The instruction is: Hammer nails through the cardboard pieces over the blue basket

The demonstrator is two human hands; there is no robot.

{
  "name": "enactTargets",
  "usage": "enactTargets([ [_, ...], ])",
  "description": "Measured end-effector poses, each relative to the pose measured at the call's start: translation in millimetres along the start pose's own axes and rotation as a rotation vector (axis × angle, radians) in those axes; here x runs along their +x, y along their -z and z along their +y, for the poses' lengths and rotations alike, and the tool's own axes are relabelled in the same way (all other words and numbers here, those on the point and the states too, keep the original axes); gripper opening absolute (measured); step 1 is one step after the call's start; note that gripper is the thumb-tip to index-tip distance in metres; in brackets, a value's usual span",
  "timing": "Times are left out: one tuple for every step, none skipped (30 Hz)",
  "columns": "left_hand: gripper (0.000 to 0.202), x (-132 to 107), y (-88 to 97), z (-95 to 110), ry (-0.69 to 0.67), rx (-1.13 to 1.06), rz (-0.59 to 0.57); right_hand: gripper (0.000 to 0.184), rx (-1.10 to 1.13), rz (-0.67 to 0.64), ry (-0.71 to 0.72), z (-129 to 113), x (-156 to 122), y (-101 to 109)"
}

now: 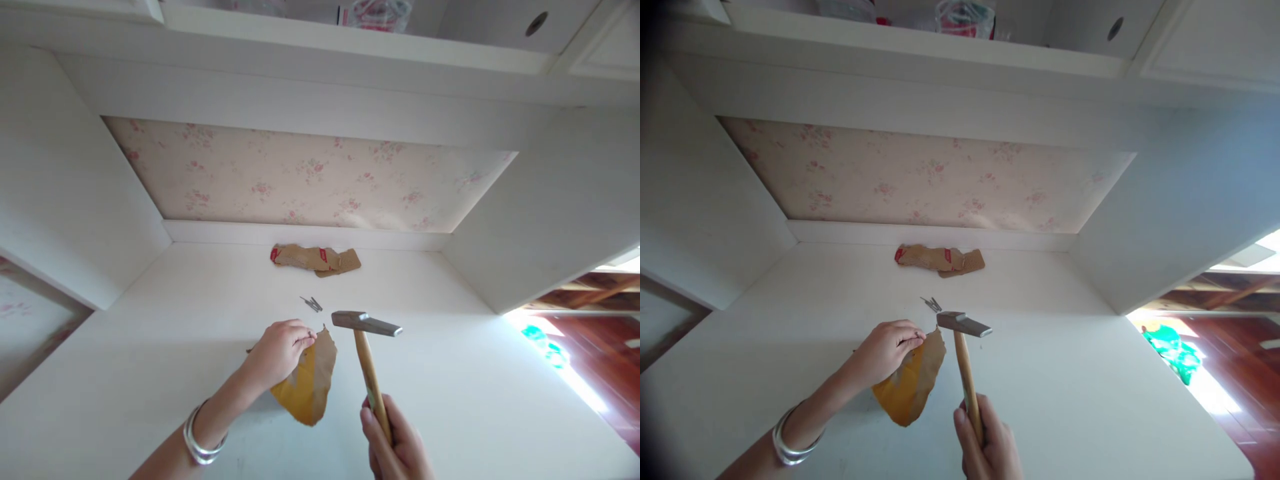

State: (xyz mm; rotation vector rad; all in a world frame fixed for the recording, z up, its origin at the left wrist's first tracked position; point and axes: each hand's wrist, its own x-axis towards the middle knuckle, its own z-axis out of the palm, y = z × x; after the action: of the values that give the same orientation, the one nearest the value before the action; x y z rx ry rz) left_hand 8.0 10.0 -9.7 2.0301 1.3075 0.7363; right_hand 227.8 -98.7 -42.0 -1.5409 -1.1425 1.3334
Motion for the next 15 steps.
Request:
enactTargets([
  [0.025,-0.1,1.1,1.1,0.003,0.007,-0.011,0.049,0.011,0.004,-0.008,-1.4,0.4,1.0],
  [0.027,-0.1,1.7,2.1,0.006,0.014,-0.018,0.049,0.019,0.005,-0.014,-2.5,0.7,2.0],
  [0.029,-0.1,1.9,3.0,0.009,0.020,-0.023,0.049,0.025,0.004,-0.018,-3.2,1.0,2.7],
  [0.030,-0.1,1.9,3.7,0.012,0.025,-0.025,0.049,0.028,0.003,-0.018,-3.7,1.3,3.2],
  [0.030,-0.1,1.7,4.3,0.014,0.027,-0.023,0.050,0.030,0.001,-0.014,-3.9,1.5,3.4],
  [0.030,-0.2,1.5,4.7,0.014,0.027,-0.018,0.050,0.030,-0.001,-0.008,-3.8,1.6,3.2],
  [0.030,-0.2,1.1,4.8,0.011,0.025,-0.011,0.051,0.028,-0.002,-0.001,-3.6,1.8,2.8],
  [0.030,-0.2,0.7,4.8,0.009,0.022,-0.005,0.051,0.025,-0.002,0.008,-3.2,2.1,2.3],
  [0.030,-0.3,0.3,4.6,0.007,0.019,0.002,0.051,0.020,-0.003,0.017,-2.8,2.3,1.6],
  [0.031,-0.3,-0.1,4.3,0.007,0.015,0.009,0.051,0.015,-0.003,0.025,-2.3,2.7,0.9],
  [0.031,-0.3,-0.6,3.9,0.008,0.013,0.014,0.050,0.008,-0.007,0.031,-1.7,3.0,0.3],
  [0.031,-0.2,-1.1,3.4,0.011,0.011,0.017,0.050,0.000,-0.015,0.033,-1.1,3.3,-0.3],
  [0.031,-0.2,-1.8,3.0,0.014,0.011,0.019,0.050,-0.012,-0.026,0.032,-0.4,3.6,-0.7],
  [0.031,-0.3,-2.5,2.7,0.015,0.011,0.021,0.050,-0.027,-0.039,0.027,0.4,3.8,-1.0],
  [0.030,-0.5,-3.4,2.5,0.012,0.012,0.025,0.050,-0.041,-0.052,0.019,1.4,3.9,-1.2],
])
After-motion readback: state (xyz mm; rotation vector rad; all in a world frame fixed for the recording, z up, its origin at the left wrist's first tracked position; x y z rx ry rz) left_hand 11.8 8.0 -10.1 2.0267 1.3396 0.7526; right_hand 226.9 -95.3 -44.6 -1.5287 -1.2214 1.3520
